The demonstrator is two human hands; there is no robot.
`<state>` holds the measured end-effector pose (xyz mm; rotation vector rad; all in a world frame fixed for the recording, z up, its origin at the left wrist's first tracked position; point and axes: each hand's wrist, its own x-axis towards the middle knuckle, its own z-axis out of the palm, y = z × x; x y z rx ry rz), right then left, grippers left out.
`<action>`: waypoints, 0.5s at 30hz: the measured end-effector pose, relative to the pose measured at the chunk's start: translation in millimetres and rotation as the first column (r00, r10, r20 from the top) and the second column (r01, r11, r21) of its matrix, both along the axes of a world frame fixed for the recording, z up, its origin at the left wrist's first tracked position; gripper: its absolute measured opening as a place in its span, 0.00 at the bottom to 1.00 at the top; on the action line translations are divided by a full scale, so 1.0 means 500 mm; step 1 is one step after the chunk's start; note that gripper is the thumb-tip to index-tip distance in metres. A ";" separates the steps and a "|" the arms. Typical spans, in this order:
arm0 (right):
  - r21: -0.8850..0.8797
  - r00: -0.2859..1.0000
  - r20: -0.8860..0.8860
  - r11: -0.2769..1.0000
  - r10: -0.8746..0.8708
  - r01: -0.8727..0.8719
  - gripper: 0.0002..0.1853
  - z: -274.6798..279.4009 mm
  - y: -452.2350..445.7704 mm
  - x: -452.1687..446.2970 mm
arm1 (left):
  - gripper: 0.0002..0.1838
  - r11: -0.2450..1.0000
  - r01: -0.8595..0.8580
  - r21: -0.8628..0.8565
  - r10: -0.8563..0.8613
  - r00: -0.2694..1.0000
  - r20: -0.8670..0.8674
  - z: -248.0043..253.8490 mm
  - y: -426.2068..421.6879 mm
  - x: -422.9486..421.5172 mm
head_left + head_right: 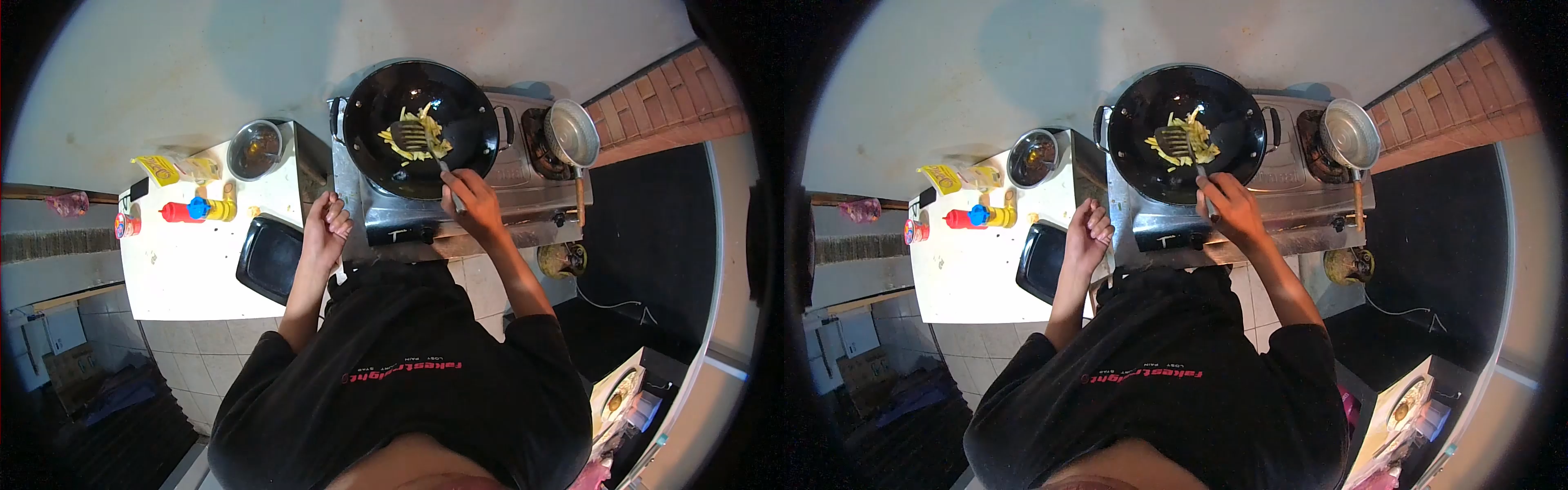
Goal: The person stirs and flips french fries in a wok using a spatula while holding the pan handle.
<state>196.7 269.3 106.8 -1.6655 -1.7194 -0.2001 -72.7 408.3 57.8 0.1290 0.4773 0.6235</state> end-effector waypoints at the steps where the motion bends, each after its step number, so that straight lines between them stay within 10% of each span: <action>1: -0.017 1.000 0.009 1.000 0.020 -0.020 0.20 -0.005 -0.001 0.000 | 0.11 1.000 0.001 0.004 -0.001 1.000 0.003 -0.001 0.000 0.001; 15: 0.053 0.999 -0.028 0.998 -0.039 0.041 0.17 -0.006 0.014 0.011 | 0.11 1.000 0.011 -0.007 -0.011 1.000 0.015 -0.010 0.000 0.005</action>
